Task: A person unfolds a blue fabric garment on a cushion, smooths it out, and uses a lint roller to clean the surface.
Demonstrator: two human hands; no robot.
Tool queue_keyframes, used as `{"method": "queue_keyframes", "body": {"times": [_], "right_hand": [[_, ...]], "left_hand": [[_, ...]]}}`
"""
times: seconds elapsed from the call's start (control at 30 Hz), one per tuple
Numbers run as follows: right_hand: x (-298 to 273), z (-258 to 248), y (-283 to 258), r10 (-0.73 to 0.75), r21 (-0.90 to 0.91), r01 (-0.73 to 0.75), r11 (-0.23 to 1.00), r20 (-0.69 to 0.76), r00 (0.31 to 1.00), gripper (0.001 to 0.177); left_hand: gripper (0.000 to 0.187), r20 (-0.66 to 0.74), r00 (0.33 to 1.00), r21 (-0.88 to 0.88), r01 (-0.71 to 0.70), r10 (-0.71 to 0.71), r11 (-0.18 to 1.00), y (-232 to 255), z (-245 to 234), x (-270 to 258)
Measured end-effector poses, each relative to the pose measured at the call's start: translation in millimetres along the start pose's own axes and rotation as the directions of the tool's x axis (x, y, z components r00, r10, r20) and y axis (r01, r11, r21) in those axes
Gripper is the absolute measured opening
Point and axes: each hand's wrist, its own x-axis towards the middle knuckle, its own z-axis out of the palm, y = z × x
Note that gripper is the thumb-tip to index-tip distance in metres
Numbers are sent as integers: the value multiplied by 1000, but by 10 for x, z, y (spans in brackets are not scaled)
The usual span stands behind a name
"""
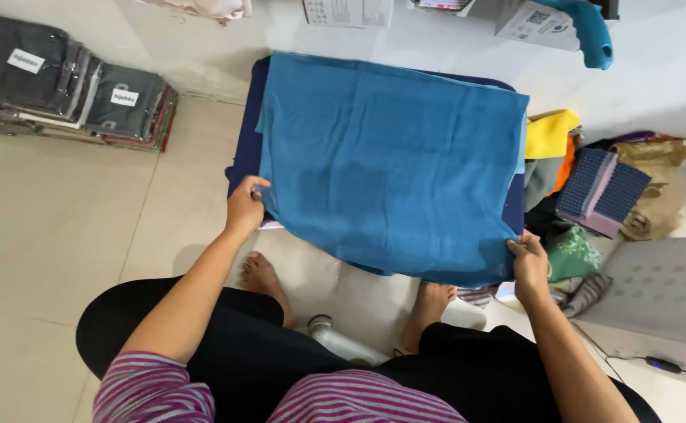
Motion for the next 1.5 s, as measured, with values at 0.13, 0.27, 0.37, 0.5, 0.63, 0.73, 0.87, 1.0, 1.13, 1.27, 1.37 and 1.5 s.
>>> {"method": "queue_keyframes", "body": {"times": [0.13, 0.27, 0.37, 0.5, 0.63, 0.73, 0.87, 1.0, 1.13, 1.27, 1.37, 1.5], "right_hand": [[-121, -2, -220, 1, 41, -2, 999, 33, 999, 12], [-56, 13, -178, 10, 28, -12, 1000, 58, 998, 11], [-10, 8, -135, 19, 22, -21, 1000, 64, 998, 11], [-77, -8, -221, 33, 20, -35, 999, 74, 997, 11], [-44, -18, -186, 34, 34, -37, 999, 60, 998, 9], [-184, -17, -361, 103, 126, -116, 985, 102, 989, 9], [-384, -121, -919, 242, 138, -291, 947, 293, 925, 4], [-309, -393, -1395, 231, 109, -343, 933, 550, 803, 9], [-412, -409, -1834, 177, 50, -246, 968, 560, 810, 5], [-667, -115, -2030, 377, -382, -233, 894, 363, 852, 34], [-803, 48, -2089, 443, -475, -270, 838, 301, 844, 53], [-703, -15, -1893, 435, -374, -280, 884, 441, 785, 20]], "left_hand": [[21, -78, 987, 181, -124, 140, 976, -41, 14, -87], [18, -13, 969, 314, -230, 246, 921, 292, -90, -370], [28, 93, 991, 368, -119, 91, 922, 444, -159, -464], [24, 117, 992, 331, 3, -44, 943, 207, -51, -351], [34, 92, 995, 101, 38, -47, 994, -135, -23, -209], [35, 91, 996, 46, 6, -11, 999, -69, -178, -254], [37, 116, 982, -351, 180, -148, 919, 313, -423, -318], [37, 102, 957, -580, 278, -270, 766, 355, -435, -190], [33, 28, 978, -473, 194, -206, 859, 403, -577, -101], [23, 97, 960, -14, 265, -262, 964, -150, -375, 78], [34, 86, 977, 156, 181, -196, 971, 68, -495, -45], [37, 354, 916, 218, 116, -189, 969, 677, -756, -433]]}}
